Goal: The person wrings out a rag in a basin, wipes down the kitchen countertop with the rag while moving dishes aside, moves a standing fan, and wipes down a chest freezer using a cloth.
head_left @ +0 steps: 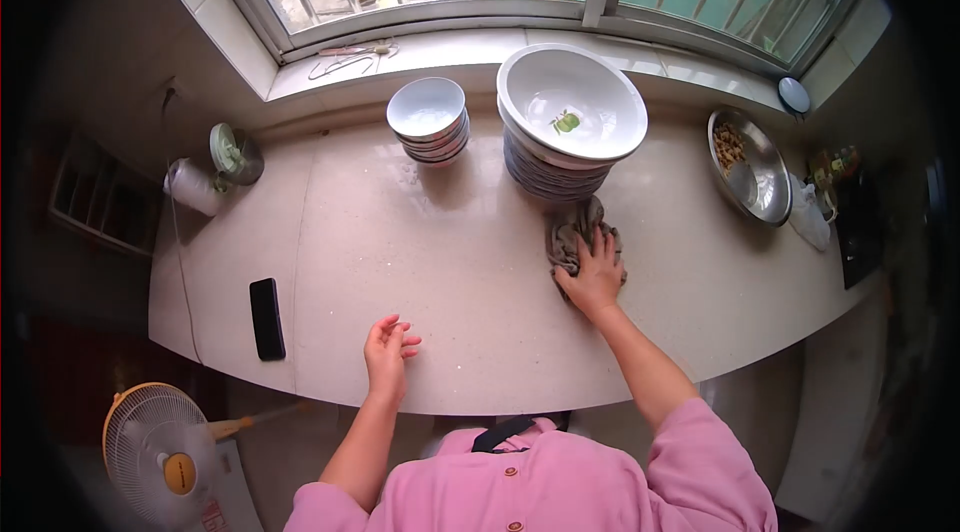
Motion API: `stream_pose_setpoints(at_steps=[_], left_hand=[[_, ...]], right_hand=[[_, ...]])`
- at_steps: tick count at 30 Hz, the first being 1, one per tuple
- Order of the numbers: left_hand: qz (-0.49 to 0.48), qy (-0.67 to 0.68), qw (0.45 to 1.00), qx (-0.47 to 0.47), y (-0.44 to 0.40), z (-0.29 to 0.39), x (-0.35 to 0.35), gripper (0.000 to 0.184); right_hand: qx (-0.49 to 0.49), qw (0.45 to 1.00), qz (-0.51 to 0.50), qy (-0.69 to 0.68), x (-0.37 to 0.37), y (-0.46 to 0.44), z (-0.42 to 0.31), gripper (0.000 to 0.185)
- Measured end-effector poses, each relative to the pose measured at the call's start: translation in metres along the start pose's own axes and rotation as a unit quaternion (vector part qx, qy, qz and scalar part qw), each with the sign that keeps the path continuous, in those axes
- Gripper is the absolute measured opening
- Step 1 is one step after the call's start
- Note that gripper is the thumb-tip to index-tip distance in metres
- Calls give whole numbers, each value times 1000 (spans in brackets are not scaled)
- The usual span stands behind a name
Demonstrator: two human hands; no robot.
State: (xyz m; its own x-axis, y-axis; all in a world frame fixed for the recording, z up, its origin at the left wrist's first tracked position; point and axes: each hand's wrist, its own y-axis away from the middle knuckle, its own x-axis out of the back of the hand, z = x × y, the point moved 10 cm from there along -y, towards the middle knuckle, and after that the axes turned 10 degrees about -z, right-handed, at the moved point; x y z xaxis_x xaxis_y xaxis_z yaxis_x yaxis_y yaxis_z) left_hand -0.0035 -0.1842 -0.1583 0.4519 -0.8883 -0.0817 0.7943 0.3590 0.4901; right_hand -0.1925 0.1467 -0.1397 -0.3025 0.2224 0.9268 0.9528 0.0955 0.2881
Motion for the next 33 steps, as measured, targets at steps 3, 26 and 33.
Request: stream_pose_setpoints(at_steps=[3, 26, 33], left_hand=[[-8, -4, 1000, -23, -12, 20, 39, 24], [102, -290, 928, -210, -12, 79, 188, 27], [203, -436, 850, -214, 7, 73, 235, 45]], right_hand=[[65, 998, -27, -6, -27, -13, -108, 74], [92, 993, -10, -72, -55, -82, -309, 69], [31, 995, -27, -88, -54, -136, -356, 77]])
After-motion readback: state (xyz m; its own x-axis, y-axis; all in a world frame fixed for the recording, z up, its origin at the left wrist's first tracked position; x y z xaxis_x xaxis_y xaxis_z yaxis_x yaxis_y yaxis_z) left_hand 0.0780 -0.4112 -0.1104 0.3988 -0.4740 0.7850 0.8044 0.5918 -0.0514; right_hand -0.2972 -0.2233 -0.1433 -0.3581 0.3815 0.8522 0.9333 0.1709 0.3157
